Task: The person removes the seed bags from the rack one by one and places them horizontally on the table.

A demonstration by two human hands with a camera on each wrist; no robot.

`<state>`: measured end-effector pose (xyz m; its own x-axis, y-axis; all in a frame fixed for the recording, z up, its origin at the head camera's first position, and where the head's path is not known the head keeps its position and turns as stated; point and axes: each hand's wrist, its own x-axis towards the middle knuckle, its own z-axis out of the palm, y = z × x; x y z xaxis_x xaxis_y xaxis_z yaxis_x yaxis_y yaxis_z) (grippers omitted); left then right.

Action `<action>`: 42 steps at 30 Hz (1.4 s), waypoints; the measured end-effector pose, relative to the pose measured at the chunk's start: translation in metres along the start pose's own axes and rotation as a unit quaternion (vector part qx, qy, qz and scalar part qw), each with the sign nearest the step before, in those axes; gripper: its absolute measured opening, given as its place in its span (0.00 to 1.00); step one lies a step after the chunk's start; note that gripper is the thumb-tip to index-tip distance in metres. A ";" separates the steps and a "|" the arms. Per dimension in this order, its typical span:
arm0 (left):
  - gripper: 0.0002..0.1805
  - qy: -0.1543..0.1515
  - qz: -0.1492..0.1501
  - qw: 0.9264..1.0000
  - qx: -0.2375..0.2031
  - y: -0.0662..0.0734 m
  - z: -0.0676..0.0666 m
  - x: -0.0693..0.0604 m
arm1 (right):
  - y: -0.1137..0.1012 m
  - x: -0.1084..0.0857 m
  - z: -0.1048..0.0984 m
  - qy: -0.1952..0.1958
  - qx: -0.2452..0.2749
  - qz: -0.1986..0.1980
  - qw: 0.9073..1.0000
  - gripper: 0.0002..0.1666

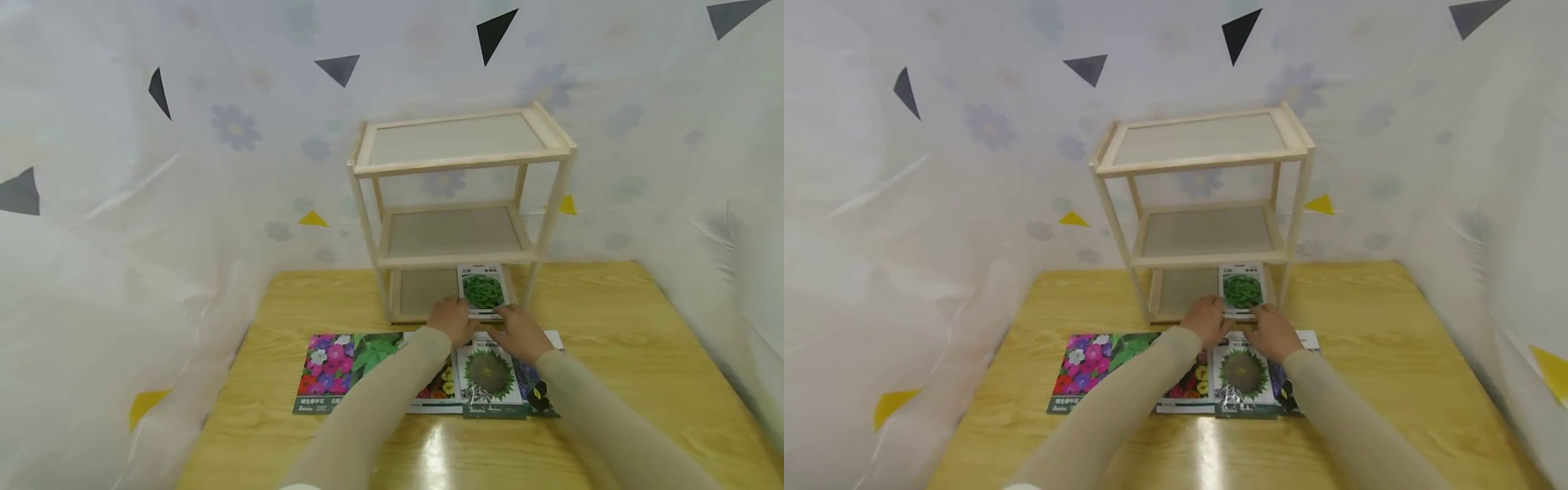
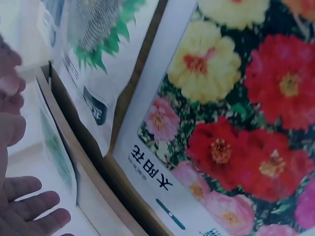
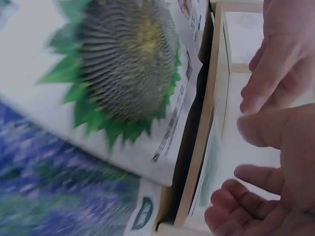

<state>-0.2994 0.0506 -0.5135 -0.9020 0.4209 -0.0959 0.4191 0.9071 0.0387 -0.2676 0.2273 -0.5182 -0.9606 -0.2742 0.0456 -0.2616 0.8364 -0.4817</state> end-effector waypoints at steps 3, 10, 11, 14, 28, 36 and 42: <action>0.34 -0.005 -0.005 1.000 0.015 -0.003 0.000 0.005 | -0.010 0.015 0.002 0.000 -0.016 0.010 1.000 0.34; 0.36 -0.028 -0.027 0.999 0.037 -0.006 0.006 0.008 | -0.015 0.040 0.009 -0.030 -0.024 0.065 0.997 0.40; 0.36 -0.027 -0.029 0.998 0.038 -0.006 0.008 0.008 | -0.014 0.042 0.011 -0.032 -0.019 0.072 0.997 0.41; 0.37 -0.026 -0.031 0.999 0.036 -0.007 0.014 0.008 | -0.010 0.046 0.014 -0.027 -0.007 0.091 0.995 0.43; 0.36 -0.065 -0.024 0.996 0.060 -0.006 0.009 0.009 | 0.005 0.072 0.035 -0.012 0.001 0.149 0.989 0.47; 0.30 -0.064 -0.014 0.994 0.085 -0.004 0.017 0.011 | 0.005 0.067 0.032 -0.016 -0.030 0.139 0.990 0.43; 0.30 -0.061 -0.014 0.995 0.073 -0.005 0.015 0.008 | 0.004 0.067 0.032 -0.013 -0.005 0.152 0.988 0.43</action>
<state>-0.3072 0.0495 -0.5292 -0.8981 0.3829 -0.2162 0.4119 0.9047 -0.1090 -0.3299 0.1973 -0.5452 -0.9922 -0.0215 -0.1231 0.0378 0.8871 -0.4600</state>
